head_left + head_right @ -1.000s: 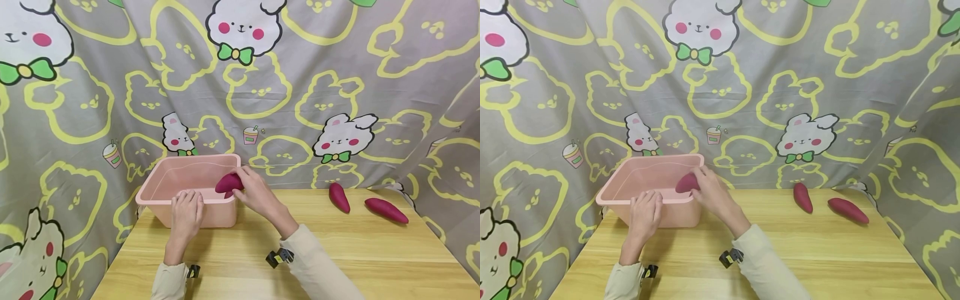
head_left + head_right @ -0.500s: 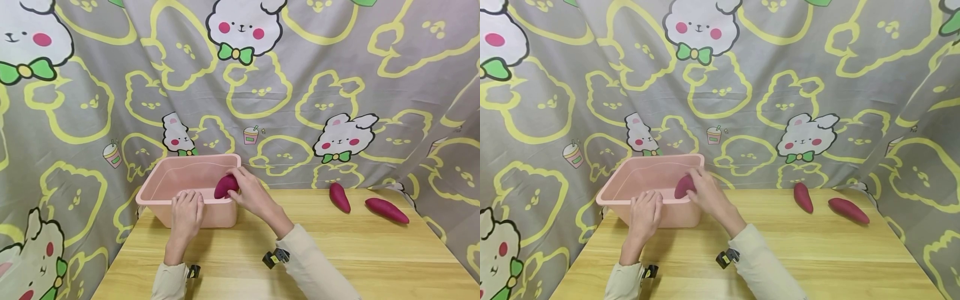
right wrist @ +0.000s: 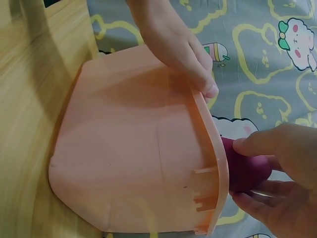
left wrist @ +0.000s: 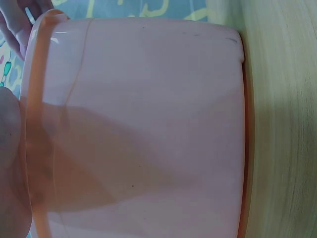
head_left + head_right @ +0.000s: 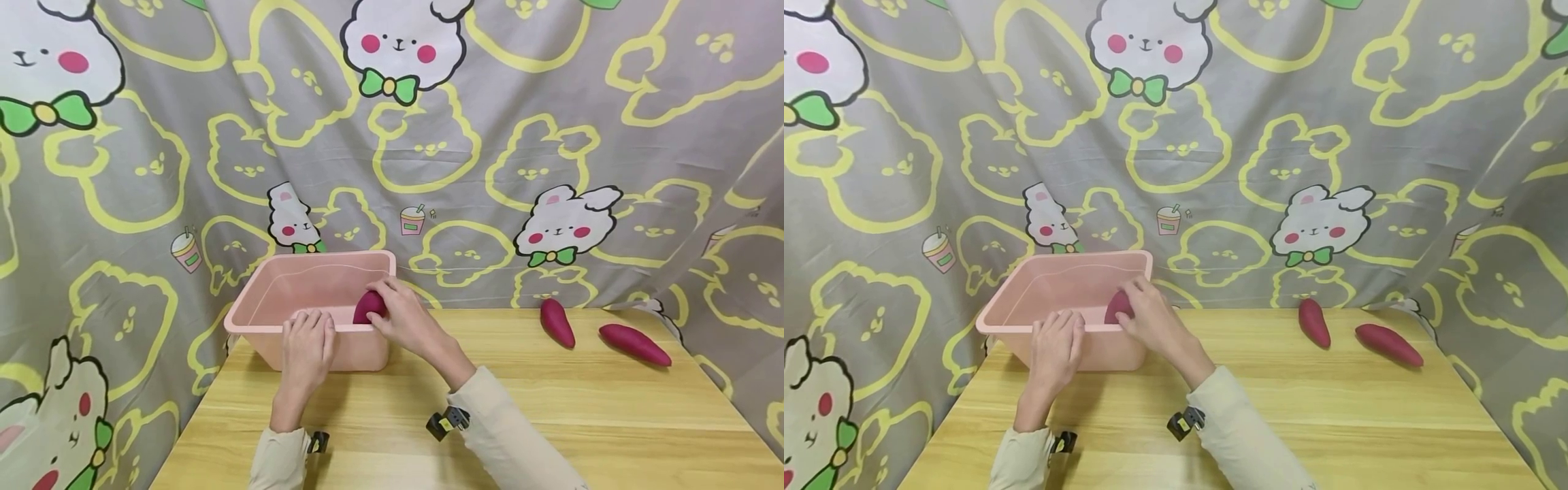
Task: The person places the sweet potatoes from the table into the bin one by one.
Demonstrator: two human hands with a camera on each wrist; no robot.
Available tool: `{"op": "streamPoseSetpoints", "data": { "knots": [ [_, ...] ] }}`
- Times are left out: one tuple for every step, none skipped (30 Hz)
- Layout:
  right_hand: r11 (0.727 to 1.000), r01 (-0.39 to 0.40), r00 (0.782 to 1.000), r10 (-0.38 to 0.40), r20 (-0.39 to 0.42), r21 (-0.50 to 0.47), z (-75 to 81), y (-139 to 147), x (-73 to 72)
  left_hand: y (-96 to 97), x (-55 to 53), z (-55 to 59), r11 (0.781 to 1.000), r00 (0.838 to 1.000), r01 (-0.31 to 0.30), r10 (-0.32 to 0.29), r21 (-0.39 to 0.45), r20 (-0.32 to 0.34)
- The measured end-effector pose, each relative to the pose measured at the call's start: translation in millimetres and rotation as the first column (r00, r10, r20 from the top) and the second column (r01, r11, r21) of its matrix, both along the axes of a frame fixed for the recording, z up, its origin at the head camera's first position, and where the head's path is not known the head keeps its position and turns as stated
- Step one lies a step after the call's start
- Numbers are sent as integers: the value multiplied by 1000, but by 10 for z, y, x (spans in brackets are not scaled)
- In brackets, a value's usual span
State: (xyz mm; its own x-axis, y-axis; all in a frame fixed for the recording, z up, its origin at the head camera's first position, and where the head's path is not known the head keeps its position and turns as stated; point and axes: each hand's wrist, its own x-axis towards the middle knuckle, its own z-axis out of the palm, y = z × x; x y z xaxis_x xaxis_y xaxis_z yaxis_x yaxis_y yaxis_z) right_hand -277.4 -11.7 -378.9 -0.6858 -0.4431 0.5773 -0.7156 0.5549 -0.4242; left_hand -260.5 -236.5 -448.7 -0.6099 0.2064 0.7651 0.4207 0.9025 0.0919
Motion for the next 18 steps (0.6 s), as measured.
{"op": "streamPoseSetpoints", "data": {
  "knots": [
    [1000, -3, 1000, 3, 1, 4, -4, -5, 0, 0, 0, -1, 1000, 1000, -1, 1, 0, -2],
    [1000, -5, 1000, 5, 2, 9, -8, -11, 0, -1, -1, -2, 1000, 1000, -1, 1, 0, -4],
    [1000, -9, 1000, 9, 5, 13, -11, -17, 1, -2, -1, -2, 1000, 1000, -2, 2, 0, -4],
    [1000, -13, 1000, 12, 9, 15, -16, -22, 0, -2, -4, -4, 1000, 1000, -1, 1, 0, -5],
    [1000, -15, 1000, 15, 13, 17, -20, -27, -1, -1, -5, -5, 1000, 1000, 0, 0, 0, -6],
    [1000, -18, 1000, 18, 18, 16, -23, -31, 1, -1, -5, -6, 1000, 1000, 0, 0, 0, -4],
    [1000, -21, 1000, 21, 23, 16, -28, -36, 1, 1, -4, -6, 1000, 1000, -2, 2, 0, -2],
    [1000, -21, 999, 21, 25, 16, -31, -41, 3, 2, -4, -7, 1000, 1000, -4, 4, -1, 1],
    [1000, -21, 999, 21, 26, 16, -36, -45, 5, 3, -3, -6, 1000, 1000, -6, 6, -1, 4],
    [1000, -22, 999, 22, 28, 15, -41, -48, 6, 4, -2, -6, 1000, 1000, -6, 6, -1, 6],
    [1000, -23, 999, 22, 26, 15, -46, -51, 5, 5, -1, -4, 1000, 1000, -7, 7, 0, 9],
    [1000, -23, 999, 23, 23, 13, -52, -53, 4, 5, 0, -3, 1000, 1000, -8, 8, 1, 11],
    [1000, -25, 999, 25, 21, 10, -58, -54, 3, 6, 1, -1, 1000, 1000, -8, 8, 1, 13],
    [1000, -25, 1000, 25, 19, 9, -61, -54, 3, 6, 2, 1, 1000, 1000, -7, 7, 3, 16],
    [1000, -28, 999, 28, 19, 7, -65, -52, 3, 5, 2, 3, 1000, 1000, -7, 7, 4, 17],
    [1000, -27, 999, 27, 19, 6, -67, -50, 4, 5, 3, 4, 1000, 1000, -6, 6, 3, 18],
    [1000, -24, 1000, 24, 16, 5, -67, -45, 8, 4, 3, 6, 1000, 1000, -5, 4, 3, 18],
    [1000, -22, 1000, 22, 17, 3, -68, -39, 14, 5, 4, 7, 1000, 1000, -5, 5, 2, 19]
  ]
}}
